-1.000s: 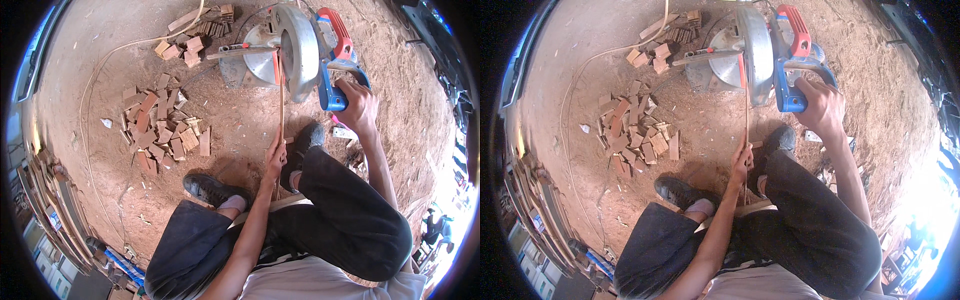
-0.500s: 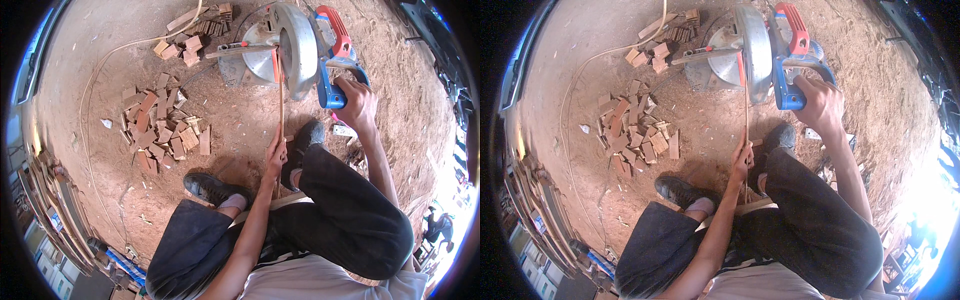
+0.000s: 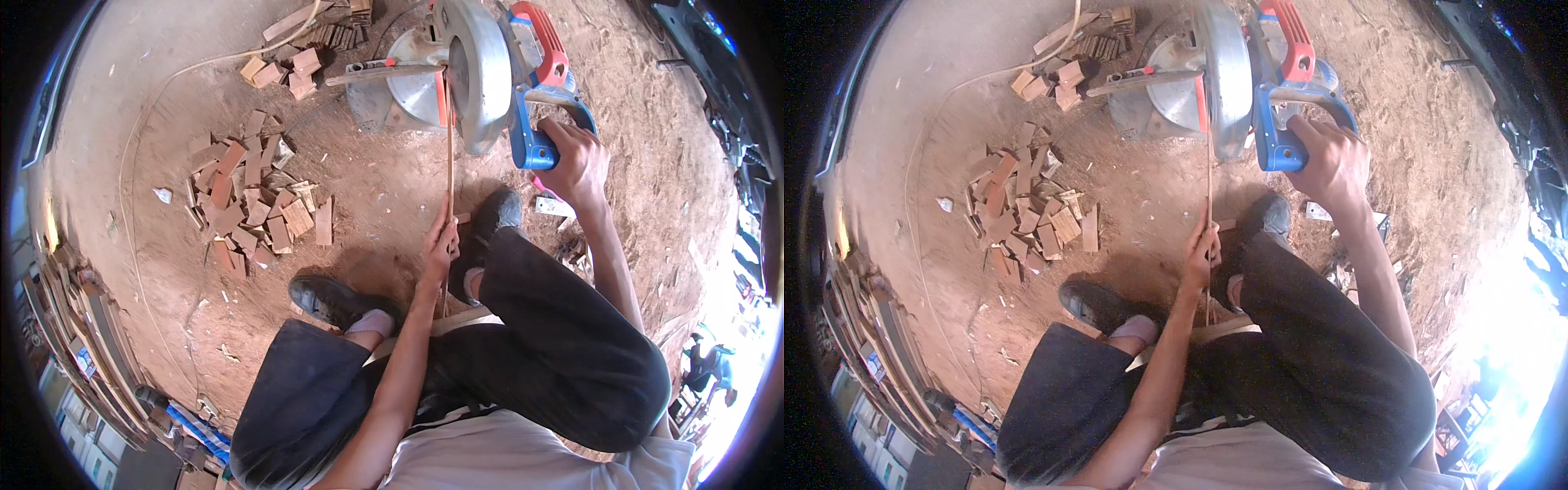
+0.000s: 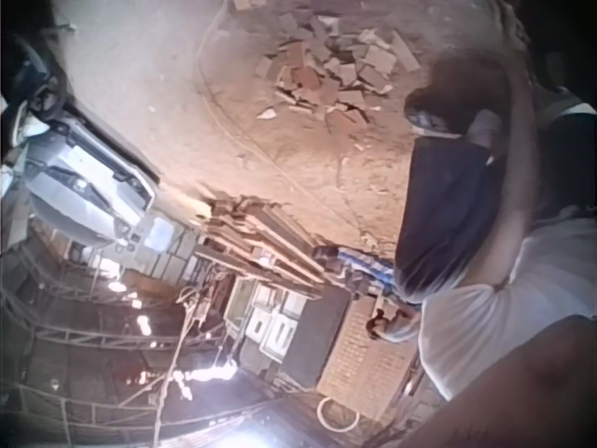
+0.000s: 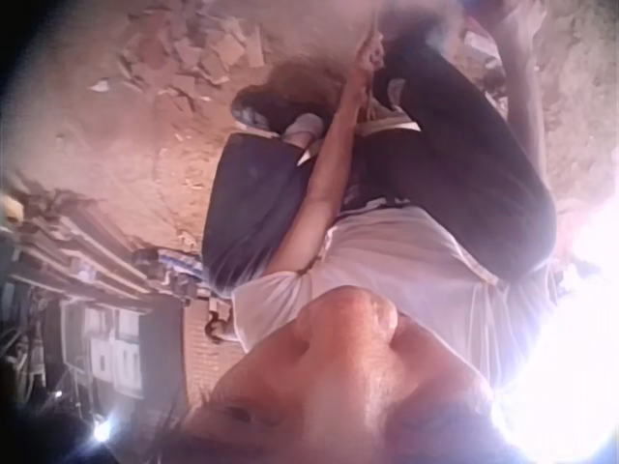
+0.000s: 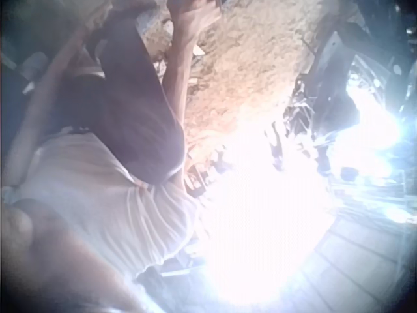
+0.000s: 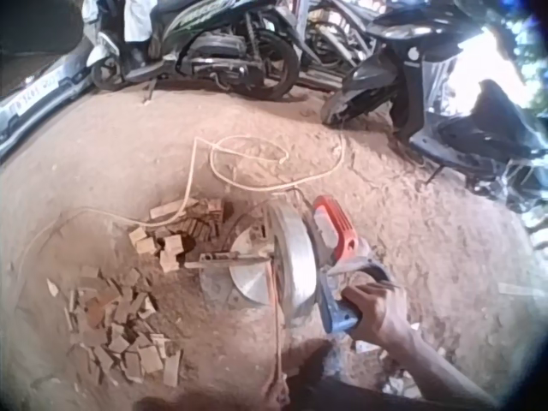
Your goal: The person positions a piece of wood against a miter saw, makes a cut, and then turns the wood to cut the other side of the end into a point.
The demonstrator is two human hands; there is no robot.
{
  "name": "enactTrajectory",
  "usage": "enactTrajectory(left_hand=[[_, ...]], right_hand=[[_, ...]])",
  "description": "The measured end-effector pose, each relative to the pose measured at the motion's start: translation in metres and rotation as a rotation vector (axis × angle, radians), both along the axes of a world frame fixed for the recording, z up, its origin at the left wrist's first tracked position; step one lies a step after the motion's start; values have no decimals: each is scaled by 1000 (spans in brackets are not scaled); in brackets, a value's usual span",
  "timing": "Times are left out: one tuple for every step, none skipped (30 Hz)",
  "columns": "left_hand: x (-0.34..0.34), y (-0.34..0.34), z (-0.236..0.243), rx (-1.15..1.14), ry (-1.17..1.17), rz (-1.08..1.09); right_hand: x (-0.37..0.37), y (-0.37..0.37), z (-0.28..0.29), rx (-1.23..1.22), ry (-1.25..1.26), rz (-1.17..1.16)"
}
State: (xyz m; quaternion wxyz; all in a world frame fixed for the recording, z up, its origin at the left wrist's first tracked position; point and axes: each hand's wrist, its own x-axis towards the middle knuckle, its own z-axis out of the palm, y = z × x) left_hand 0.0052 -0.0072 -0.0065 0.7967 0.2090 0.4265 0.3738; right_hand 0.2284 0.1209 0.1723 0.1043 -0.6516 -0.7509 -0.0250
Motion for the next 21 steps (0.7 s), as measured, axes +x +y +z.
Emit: enactTrajectory(left_hand=[[1, 0, 0, -7, -16, 5], [1, 0, 0, -13, -32, 11], [0, 2, 3, -1, 9, -9], [-1, 1, 2, -6, 8, -6], [-2, 1, 2, 4, 14, -2], [-1, 2, 2, 16, 18, 1], [0, 2, 3, 14, 15, 0], [1, 2, 3, 18, 15, -3], [0, 2, 3, 23, 18, -6], [0, 2, 3, 22, 20, -6], [0, 2, 4, 16, 19, -5], [0, 2, 4, 10, 17, -3], [-1, 2, 5, 8, 19, -3], [-1, 2, 5, 19, 26, -10], [-1, 3, 5, 30, 30, -17], [0, 3, 5, 30, 29, -18], [0, 3, 4, 42, 28, -18], [-1, 4, 4, 55, 31, -18], [-1, 3, 4, 55, 34, -18], [-2, 3, 4, 56, 41, -14], [-2, 3, 5, 57, 46, -11]], right_hand=[[1, -1, -1, 8, 5, 0], [2, -1, -1, 16, 9, 1], [0, -1, 0, 14, 5, 2], [0, -1, -1, 9, 4, 4], [-1, -1, -1, 7, 8, 5], [-1, -1, -1, 7, 9, 3], [-1, -1, 0, 5, 6, 3], [0, -1, 1, 14, 0, 11], [0, -1, 1, 24, -1, 19], [-1, -1, 0, 23, 1, 19], [-1, -1, 0, 12, -4, 6], [-1, -2, -1, 0, -9, -6], [0, -2, -2, -1, -7, -6], [0, -2, -3, 0, -6, -4], [0, -2, -3, 3, -8, -3], [1, -2, -2, 3, -8, -4], [1, -2, -1, -1, -9, -6], [0, -2, -2, -5, -7, -8], [0, -2, -3, -5, -4, -8], [-1, -2, -4, -6, 6, -9], [-1, -3, -4, -8, 12, -12]])
